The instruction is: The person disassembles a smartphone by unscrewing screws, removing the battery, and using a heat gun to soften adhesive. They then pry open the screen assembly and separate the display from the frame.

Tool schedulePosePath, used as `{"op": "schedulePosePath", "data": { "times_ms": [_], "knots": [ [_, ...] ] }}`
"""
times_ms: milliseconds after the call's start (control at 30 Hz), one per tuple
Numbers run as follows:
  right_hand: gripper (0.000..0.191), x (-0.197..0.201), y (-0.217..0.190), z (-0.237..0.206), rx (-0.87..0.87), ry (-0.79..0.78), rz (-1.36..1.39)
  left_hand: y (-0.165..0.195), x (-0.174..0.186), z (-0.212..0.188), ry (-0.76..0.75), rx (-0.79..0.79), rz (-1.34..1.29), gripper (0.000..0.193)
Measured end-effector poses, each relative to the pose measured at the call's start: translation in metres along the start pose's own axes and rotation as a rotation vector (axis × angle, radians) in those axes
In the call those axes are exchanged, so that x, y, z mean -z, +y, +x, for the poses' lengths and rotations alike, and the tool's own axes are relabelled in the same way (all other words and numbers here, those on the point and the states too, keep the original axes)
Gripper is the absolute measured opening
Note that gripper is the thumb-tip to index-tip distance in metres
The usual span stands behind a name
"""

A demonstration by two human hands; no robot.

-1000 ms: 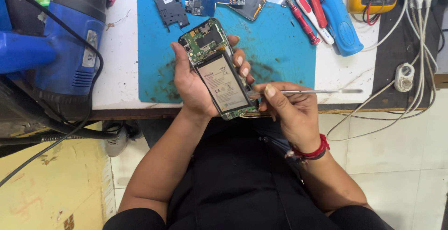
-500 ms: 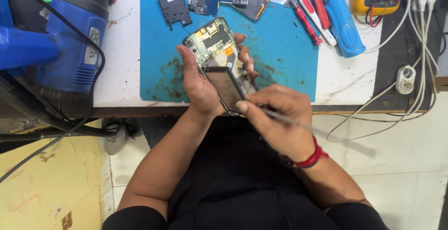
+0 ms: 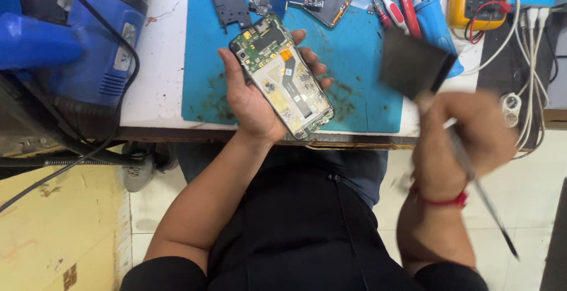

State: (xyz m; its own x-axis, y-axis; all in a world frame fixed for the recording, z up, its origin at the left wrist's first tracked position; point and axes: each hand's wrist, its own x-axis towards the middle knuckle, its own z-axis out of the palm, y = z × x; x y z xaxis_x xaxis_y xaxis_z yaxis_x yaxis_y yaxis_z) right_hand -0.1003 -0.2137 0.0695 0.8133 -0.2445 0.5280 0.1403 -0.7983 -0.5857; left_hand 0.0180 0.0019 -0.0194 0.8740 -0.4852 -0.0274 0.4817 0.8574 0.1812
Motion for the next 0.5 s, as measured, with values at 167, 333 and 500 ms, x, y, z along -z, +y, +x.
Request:
{"op": "schedulePosePath", "data": {
  "times_ms": [167, 333, 500],
  "knots": [
    [0.014, -0.002, 0.091, 0.069, 0.34, 0.077, -0.394, -0.002, 0.001, 0.002, -0.039, 0.011, 0.014, 0.107],
    [0.015, -0.011, 0.102, 0.092, 0.431, -0.009, -0.636, -0.004, 0.002, 0.004, -0.044, 0.015, 0.008, 0.107],
    [0.02, -0.031, 0.073, 0.086, 0.467, 0.025, -0.875, -0.004, 0.003, 0.003, -0.046, 0.034, 0.014, 0.108]
  ]
}}
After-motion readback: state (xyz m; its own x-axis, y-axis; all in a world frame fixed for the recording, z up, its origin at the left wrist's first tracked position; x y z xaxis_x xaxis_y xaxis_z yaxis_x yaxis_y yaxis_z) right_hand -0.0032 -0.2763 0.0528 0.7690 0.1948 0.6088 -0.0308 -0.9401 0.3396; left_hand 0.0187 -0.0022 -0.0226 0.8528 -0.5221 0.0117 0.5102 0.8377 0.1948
